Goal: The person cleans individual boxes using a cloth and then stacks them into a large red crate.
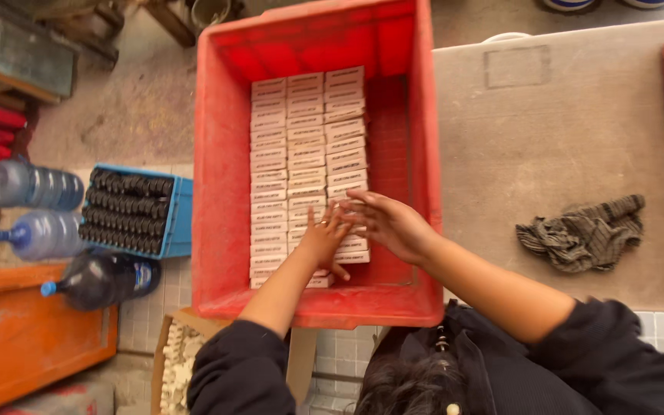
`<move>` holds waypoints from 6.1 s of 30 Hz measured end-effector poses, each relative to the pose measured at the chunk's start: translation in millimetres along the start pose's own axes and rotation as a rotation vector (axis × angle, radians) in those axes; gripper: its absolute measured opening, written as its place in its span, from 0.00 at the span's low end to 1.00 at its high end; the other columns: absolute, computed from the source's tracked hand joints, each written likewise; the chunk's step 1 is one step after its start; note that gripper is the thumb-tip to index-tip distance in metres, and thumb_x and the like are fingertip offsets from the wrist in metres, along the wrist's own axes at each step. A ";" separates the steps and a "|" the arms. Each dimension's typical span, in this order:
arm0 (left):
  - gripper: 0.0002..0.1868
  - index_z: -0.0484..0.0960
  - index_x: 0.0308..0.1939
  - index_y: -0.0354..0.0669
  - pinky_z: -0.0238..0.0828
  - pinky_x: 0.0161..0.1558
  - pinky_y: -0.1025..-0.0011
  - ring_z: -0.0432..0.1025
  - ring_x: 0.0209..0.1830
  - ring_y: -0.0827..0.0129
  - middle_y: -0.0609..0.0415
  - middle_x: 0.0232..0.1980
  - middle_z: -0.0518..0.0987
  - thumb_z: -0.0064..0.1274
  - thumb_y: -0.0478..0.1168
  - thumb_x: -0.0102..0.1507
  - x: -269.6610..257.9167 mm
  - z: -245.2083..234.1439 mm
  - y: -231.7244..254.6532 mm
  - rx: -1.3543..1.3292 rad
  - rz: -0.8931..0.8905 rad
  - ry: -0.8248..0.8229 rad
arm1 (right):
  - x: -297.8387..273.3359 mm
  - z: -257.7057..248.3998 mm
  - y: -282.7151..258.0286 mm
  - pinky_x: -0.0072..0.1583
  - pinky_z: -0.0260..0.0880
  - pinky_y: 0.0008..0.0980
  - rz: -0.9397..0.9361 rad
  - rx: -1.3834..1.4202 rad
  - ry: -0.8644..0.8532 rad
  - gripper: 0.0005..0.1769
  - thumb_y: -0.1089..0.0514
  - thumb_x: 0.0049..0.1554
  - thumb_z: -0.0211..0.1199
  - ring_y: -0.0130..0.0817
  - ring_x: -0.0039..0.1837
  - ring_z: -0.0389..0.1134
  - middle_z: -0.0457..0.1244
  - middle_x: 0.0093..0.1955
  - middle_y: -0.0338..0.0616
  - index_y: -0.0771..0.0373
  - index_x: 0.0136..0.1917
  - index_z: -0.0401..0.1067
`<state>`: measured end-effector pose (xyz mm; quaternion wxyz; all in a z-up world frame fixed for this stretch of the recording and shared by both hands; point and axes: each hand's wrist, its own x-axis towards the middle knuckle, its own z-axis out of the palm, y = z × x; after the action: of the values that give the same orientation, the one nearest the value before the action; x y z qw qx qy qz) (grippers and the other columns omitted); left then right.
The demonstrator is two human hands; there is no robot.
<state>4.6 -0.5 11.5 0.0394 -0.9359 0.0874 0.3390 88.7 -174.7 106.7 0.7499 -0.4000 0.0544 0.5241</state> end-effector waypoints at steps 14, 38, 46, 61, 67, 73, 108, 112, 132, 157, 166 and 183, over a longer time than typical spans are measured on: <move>0.45 0.56 0.69 0.30 0.50 0.68 0.46 0.56 0.69 0.37 0.29 0.66 0.63 0.57 0.53 0.59 21.5 -201.8 189.4 -0.832 0.465 0.517 | -191.5 -244.7 -66.0 0.67 0.54 0.57 -0.359 0.580 0.224 0.29 0.45 0.55 0.46 0.48 0.71 0.57 0.57 0.72 0.52 0.56 0.67 0.61; 0.47 0.52 0.72 0.37 0.38 0.73 0.65 0.47 0.77 0.59 0.44 0.76 0.54 0.23 0.67 0.59 262.2 -367.4 729.8 -1.190 0.722 -0.076 | -514.0 -536.9 -164.7 0.74 0.41 0.56 -1.070 0.897 0.922 0.41 0.59 0.46 0.54 0.62 0.79 0.40 0.36 0.79 0.61 0.54 0.73 0.48; 0.41 0.56 0.73 0.38 0.31 0.75 0.44 0.41 0.76 0.32 0.36 0.74 0.57 0.18 0.66 0.69 328.2 -361.6 771.7 -0.703 0.938 0.062 | -509.3 -533.0 -184.1 0.73 0.30 0.67 -1.048 0.951 0.904 0.50 0.55 0.55 0.55 0.67 0.78 0.19 0.15 0.80 0.55 0.48 0.80 0.28; 0.38 0.59 0.70 0.36 0.42 0.72 0.42 0.52 0.70 0.31 0.27 0.68 0.62 0.16 0.61 0.70 245.2 -374.0 671.9 -1.120 0.809 0.254 | -478.7 -486.1 -190.2 0.56 0.53 0.20 -1.057 0.296 1.179 0.31 0.62 0.55 0.45 0.17 0.63 0.58 0.57 0.65 0.25 0.54 0.73 0.56; 0.40 0.53 0.73 0.36 0.42 0.72 0.46 0.51 0.71 0.31 0.25 0.68 0.60 0.19 0.64 0.69 173.3 -337.3 551.1 -1.202 0.709 0.628 | -399.9 -414.1 -178.4 0.75 0.51 0.32 -1.254 -0.087 0.760 0.36 0.73 0.55 0.39 0.36 0.78 0.48 0.46 0.77 0.50 0.66 0.77 0.45; 0.43 0.50 0.74 0.33 0.38 0.72 0.46 0.48 0.74 0.38 0.29 0.72 0.55 0.17 0.65 0.68 103.1 -241.3 419.4 -1.410 0.341 0.793 | -276.3 -342.9 -125.0 0.74 0.50 0.32 -1.029 -0.241 0.398 0.39 0.72 0.51 0.46 0.34 0.77 0.48 0.49 0.76 0.47 0.65 0.76 0.46; 0.64 0.43 0.76 0.40 0.37 0.68 0.30 0.49 0.76 0.51 0.44 0.72 0.60 0.68 0.47 0.45 175.1 -24.1 290.0 -0.606 0.060 0.342 | -111.4 -461.3 9.0 0.72 0.54 0.52 -0.644 -1.680 0.767 0.21 0.53 0.51 0.61 0.29 0.68 0.63 0.66 0.60 0.22 0.36 0.57 0.74; 0.65 0.44 0.76 0.38 0.43 0.70 0.37 0.52 0.75 0.49 0.40 0.72 0.59 0.68 0.49 0.43 192.7 -1.2 293.9 -0.674 0.086 0.403 | -107.3 -411.3 12.6 0.73 0.53 0.42 -0.783 -1.704 0.573 0.26 0.58 0.46 0.63 0.29 0.67 0.64 0.66 0.62 0.30 0.41 0.59 0.74; 0.66 0.42 0.77 0.50 0.20 0.66 0.26 0.40 0.79 0.55 0.58 0.76 0.57 0.65 0.58 0.43 183.3 -12.9 288.5 -0.545 -0.011 0.299 | -129.1 -399.4 32.7 0.74 0.18 0.59 -0.417 -2.298 -0.102 0.34 0.39 0.61 0.42 0.34 0.80 0.38 0.44 0.79 0.41 0.56 0.75 0.51; 0.70 0.35 0.77 0.37 0.42 0.72 0.44 0.54 0.74 0.49 0.36 0.71 0.62 0.70 0.45 0.43 223.7 -22.2 285.2 -0.646 0.085 0.330 | -59.6 -410.8 17.4 0.65 0.64 0.35 -0.711 -1.580 0.511 0.13 0.58 0.55 0.61 0.37 0.63 0.66 0.67 0.59 0.39 0.52 0.54 0.77; 0.69 0.36 0.77 0.38 0.44 0.70 0.42 0.54 0.74 0.47 0.36 0.70 0.63 0.68 0.45 0.42 212.4 -29.8 283.3 -0.682 0.077 0.349 | -92.9 -400.1 24.5 0.72 0.20 0.70 -0.687 -2.309 0.324 0.34 0.35 0.58 0.46 0.40 0.81 0.40 0.50 0.77 0.36 0.51 0.72 0.57; 0.67 0.34 0.77 0.40 0.42 0.71 0.42 0.51 0.75 0.46 0.37 0.76 0.52 0.66 0.44 0.46 209.2 -22.5 275.6 -0.857 0.104 0.294 | -78.7 -393.8 13.6 0.68 0.21 0.79 -0.364 -2.307 0.348 0.38 0.30 0.59 0.42 0.43 0.82 0.32 0.42 0.81 0.30 0.45 0.78 0.47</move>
<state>124.1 -302.7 -109.4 -0.3813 -0.9003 -0.0091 0.2098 175.5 -490.1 -126.7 -0.0091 -0.9089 -0.4077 0.0868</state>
